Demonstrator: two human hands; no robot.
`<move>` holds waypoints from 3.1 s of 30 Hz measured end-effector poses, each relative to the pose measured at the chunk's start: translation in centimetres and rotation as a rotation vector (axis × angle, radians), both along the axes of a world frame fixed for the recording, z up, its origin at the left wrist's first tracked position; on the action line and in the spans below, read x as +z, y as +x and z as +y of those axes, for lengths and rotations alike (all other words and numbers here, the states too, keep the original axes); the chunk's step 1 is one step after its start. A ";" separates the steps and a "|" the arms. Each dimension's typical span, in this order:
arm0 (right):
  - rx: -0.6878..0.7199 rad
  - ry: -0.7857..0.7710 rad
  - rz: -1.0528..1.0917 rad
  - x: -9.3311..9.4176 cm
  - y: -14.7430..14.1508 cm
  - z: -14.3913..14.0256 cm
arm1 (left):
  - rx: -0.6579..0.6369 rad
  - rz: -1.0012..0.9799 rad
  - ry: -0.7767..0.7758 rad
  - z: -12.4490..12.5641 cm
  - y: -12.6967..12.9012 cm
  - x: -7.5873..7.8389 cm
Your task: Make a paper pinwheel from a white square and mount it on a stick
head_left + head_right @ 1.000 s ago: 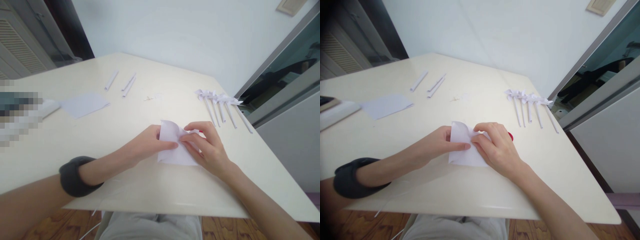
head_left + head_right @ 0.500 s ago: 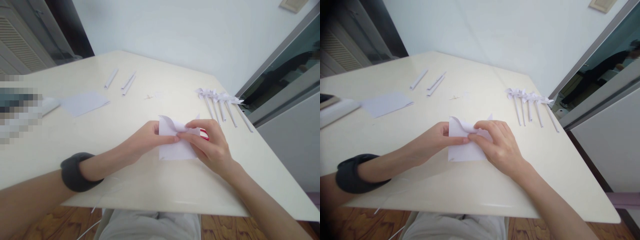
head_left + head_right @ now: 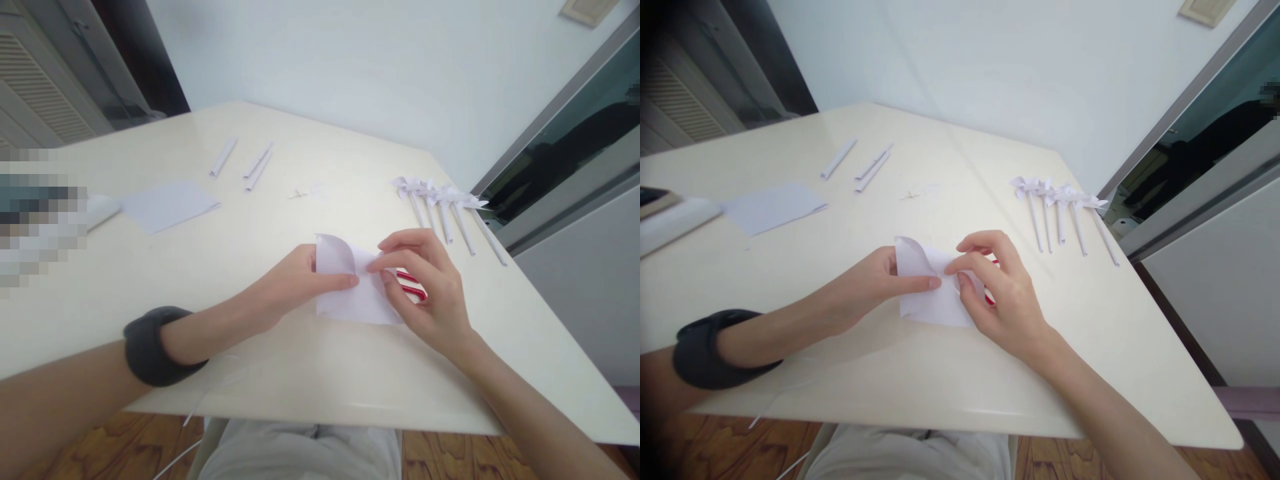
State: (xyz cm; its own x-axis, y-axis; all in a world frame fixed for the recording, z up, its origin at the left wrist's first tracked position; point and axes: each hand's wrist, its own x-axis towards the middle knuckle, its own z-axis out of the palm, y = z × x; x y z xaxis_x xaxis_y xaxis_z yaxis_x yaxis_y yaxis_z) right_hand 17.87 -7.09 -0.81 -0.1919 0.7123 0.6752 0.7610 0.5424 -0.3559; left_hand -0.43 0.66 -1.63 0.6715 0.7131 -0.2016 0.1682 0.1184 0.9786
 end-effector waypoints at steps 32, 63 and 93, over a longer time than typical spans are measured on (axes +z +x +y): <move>-0.078 -0.467 0.474 -0.6 -0.7 0.5 | -0.028 -0.033 0.284 0.1 0.3 0.1; -0.068 -0.419 0.372 -0.2 -0.6 0.9 | 0.125 -0.047 0.117 0.1 0.5 1.0; 0.351 -0.720 0.455 1.6 2.6 1.1 | 0.084 -0.026 0.112 0.3 0.5 1.0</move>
